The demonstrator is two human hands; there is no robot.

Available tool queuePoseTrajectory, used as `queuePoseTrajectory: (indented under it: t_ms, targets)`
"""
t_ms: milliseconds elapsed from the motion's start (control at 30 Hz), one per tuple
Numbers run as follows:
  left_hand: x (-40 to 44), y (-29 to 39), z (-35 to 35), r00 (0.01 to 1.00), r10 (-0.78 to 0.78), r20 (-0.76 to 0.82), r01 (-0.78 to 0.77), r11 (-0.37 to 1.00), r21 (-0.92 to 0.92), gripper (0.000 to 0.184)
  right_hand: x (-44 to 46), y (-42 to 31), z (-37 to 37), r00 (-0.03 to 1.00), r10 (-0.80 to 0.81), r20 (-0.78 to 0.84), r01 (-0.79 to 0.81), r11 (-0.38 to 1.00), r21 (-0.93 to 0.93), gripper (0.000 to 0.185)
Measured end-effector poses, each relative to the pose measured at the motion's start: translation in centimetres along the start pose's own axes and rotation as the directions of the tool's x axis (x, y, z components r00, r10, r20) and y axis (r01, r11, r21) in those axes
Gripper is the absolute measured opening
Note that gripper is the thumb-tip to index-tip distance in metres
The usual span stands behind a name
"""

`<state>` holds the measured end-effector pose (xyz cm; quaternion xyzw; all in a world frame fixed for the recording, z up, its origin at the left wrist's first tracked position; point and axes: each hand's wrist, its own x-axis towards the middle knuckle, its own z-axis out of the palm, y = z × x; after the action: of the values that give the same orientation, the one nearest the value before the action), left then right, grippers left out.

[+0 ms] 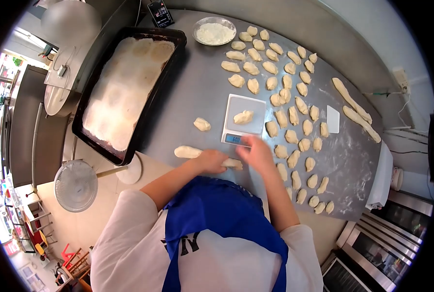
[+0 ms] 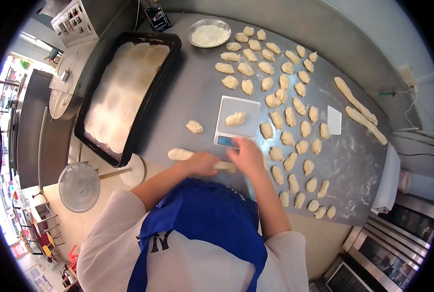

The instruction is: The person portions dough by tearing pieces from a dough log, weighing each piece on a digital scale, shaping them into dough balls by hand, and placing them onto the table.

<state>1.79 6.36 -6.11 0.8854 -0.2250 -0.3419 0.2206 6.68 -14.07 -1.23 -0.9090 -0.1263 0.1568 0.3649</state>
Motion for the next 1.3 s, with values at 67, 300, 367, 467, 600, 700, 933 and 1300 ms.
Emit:
queuePoseTrajectory:
  t_ms: [67, 300, 367, 467, 600, 700, 933, 1300]
  targets:
    - [0.4, -0.5, 0.4, 0.999, -0.027, -0.027, 0.027, 0.999, -0.026, 0.036, 3.5, -0.8, -0.9, 0.947, -0.209, -0.242, 0.164, 0.967, -0.194, 0.045]
    - [0.9, -0.7, 1.0, 0.992, -0.005, -0.125, 0.000, 0.999, -0.038, 0.037, 7.0, 3.9, -0.8, 0.939, -0.303, -0.163, 0.234, 0.909, -0.344, 0.038]
    - [0.5, -0.2, 1.4, 0.992, 0.020, -0.126, -0.025, 0.999, -0.043, 0.036, 4.6, 5.6, -1.7, 0.905, -0.095, -0.416, 0.082, 0.995, -0.050, 0.036]
    - [0.6, 0.7, 1.0, 0.988, -0.031, -0.148, 0.020, 0.997, -0.074, 0.036, -0.1, 11.4, -3.8, 0.663, 0.317, -0.678, -0.235, 0.948, 0.213, 0.038]
    - [0.9, 1.3, 0.4, 0.990, -0.100, -0.101, 0.096, 0.995, -0.040, 0.037, -7.0, 19.4, -10.1, 0.276, 0.456, -0.846, -0.302, 0.877, 0.374, 0.039]
    - [1.0, 1.9, 0.0, 0.988, -0.133, -0.079, 0.131, 0.991, -0.026, 0.040, -10.1, 25.2, -11.7, 0.443, 0.371, -0.816, -0.682, 0.730, -0.038, 0.041]
    - [0.7, 0.3, 0.6, 0.989, -0.103, -0.107, 0.074, 0.966, -0.248, 0.041, -6.2, 10.0, -6.8, 0.800, 0.369, -0.474, -0.265, 0.925, 0.272, 0.041]
    - [-0.9, -1.1, -3.2, 0.994, 0.022, 0.104, 0.032, 0.869, -0.493, 0.041, -2.6, 0.9, 4.6, 0.969, -0.153, 0.195, 0.183, 0.973, -0.143, 0.023]
